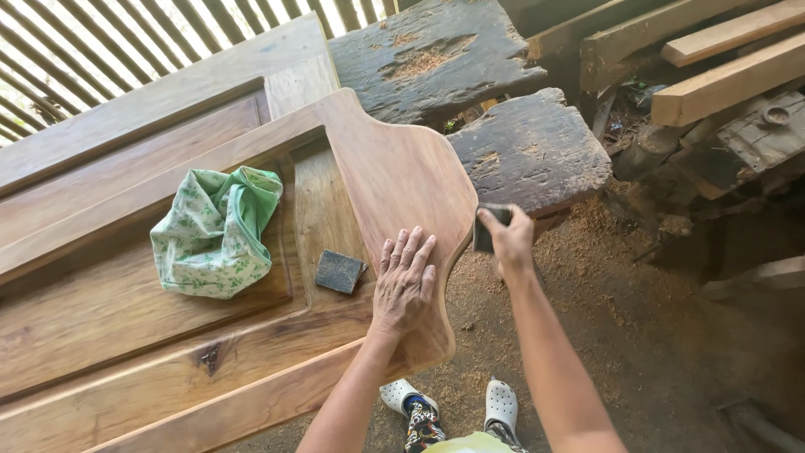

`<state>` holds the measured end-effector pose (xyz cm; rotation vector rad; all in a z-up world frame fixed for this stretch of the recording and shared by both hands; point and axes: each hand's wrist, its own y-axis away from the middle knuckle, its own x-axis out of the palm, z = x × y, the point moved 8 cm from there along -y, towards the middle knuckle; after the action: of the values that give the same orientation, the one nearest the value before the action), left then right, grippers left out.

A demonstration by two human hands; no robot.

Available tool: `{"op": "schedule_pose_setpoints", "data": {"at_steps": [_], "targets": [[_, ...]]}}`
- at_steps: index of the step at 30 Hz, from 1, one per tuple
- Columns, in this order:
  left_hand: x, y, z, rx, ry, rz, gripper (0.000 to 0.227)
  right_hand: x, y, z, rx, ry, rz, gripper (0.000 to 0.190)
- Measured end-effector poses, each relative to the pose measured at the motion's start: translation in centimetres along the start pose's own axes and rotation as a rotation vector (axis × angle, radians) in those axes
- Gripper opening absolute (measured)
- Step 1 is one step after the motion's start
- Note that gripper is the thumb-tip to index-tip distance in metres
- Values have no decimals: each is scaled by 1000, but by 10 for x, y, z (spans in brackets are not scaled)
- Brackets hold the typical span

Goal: Sanding the edges and flat surfaces of a wooden decorative panel using a manual sanding block.

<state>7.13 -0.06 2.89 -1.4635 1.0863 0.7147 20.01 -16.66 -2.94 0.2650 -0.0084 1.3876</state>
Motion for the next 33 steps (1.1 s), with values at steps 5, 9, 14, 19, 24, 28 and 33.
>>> {"op": "schedule_pose_setpoints", "data": {"at_steps": [5, 9, 14, 19, 24, 28, 33], "targets": [[-2, 1, -1, -3, 24, -3, 49, -1, -22, -8, -19, 16, 33, 22], [0, 0, 1, -10, 22, -13, 49, -2, 32, 19, -28, 51, -12, 19], [1, 2, 2, -20, 21, -6, 49, -2, -26, -12, -22, 101, 0, 22], [1, 1, 0, -6, 16, -27, 49, 3, -29, 8, -79, 102, 41, 21], [2, 1, 1, -6, -16, -36, 50, -8, 15, 4, -24, 111, -3, 22], [4, 4, 0, -10, -33, -39, 51, -1, -19, 0, 5, 123, 55, 24], [9, 2, 3, -21, -31, -45, 50, 19, -80, -1, 37, 157, 158, 22]]}}
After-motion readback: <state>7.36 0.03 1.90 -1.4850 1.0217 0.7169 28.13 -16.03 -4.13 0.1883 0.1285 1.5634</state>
